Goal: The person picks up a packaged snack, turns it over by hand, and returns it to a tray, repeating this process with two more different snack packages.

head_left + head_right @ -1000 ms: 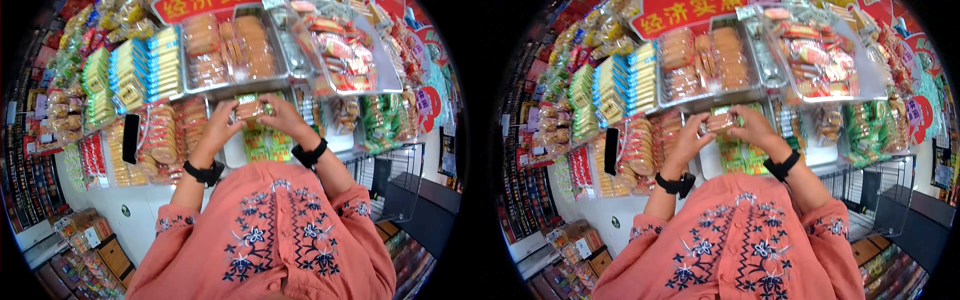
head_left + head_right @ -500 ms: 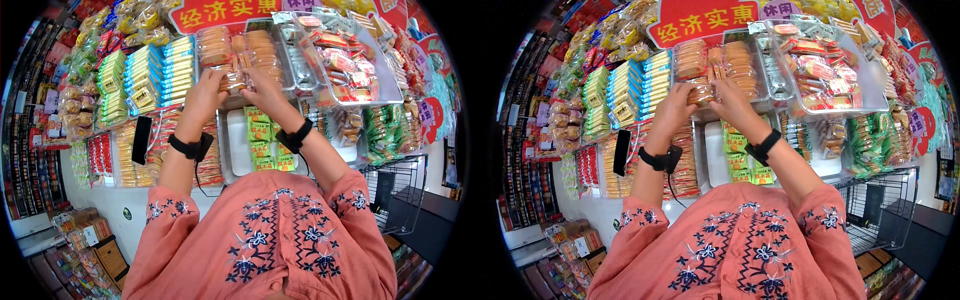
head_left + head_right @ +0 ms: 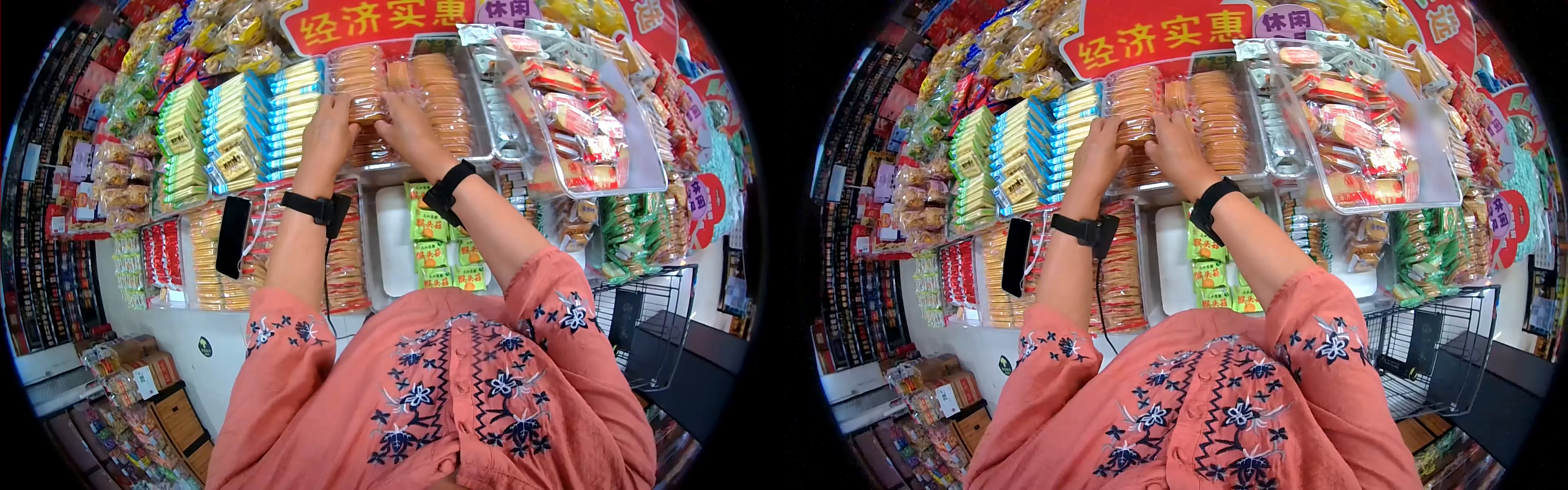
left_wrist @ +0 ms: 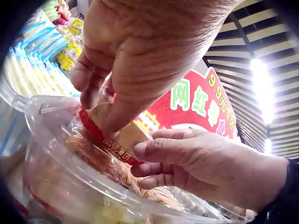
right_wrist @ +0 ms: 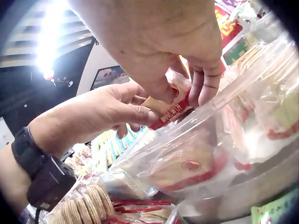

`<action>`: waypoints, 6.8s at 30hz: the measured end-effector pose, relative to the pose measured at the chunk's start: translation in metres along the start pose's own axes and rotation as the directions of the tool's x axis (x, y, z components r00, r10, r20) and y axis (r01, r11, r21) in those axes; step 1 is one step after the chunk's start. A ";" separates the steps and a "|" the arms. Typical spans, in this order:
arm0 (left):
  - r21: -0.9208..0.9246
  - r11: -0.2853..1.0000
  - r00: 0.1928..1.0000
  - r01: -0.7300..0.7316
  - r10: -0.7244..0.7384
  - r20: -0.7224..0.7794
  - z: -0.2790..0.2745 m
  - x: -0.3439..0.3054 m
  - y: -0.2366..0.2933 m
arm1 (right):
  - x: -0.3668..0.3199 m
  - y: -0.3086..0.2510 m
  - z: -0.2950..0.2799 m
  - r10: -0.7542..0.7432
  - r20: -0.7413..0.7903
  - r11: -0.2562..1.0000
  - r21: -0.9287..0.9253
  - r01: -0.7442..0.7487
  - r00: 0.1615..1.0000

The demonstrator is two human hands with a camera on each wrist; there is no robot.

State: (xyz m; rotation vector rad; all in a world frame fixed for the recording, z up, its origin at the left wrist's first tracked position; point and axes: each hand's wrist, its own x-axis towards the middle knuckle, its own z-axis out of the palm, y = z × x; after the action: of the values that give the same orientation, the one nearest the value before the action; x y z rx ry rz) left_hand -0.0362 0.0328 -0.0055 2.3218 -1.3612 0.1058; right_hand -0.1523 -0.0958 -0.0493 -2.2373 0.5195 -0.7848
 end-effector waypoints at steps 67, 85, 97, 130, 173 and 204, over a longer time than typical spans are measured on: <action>0.002 1.000 0.985 -0.019 0.019 -0.171 0.007 -0.013 0.001 | -0.004 0.005 -0.007 0.055 0.074 0.994 0.088 -0.062 0.996; -0.652 0.730 0.972 0.204 -0.230 0.046 -0.034 -0.078 0.072 | -0.079 -0.117 -0.162 -0.033 0.093 0.948 0.317 0.001 0.995; -0.776 0.595 0.978 0.210 -0.117 0.175 -0.013 -0.111 0.108 | -0.083 -0.014 -0.351 0.001 0.020 0.929 -0.369 0.006 1.000; -0.825 0.472 0.947 0.311 -0.084 0.309 -0.021 -0.110 0.129 | -0.060 -0.057 -0.389 0.242 -0.122 0.949 0.237 -0.208 0.963; -0.862 0.305 0.883 0.405 0.115 0.456 -0.057 -0.118 0.144 | -0.117 -0.089 -0.204 0.338 0.203 0.720 0.573 -0.391 0.919; -0.874 -0.141 0.869 0.465 -0.119 0.481 -0.028 -0.122 0.104 | -0.131 -0.064 -0.165 0.340 0.372 0.661 0.559 -0.501 0.864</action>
State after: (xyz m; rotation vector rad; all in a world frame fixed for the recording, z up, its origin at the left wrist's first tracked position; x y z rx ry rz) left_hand -0.1822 0.0998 0.0198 1.1092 -0.4043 -1.0731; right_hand -0.3495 -0.0589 0.0412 -1.4476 0.5293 -0.3517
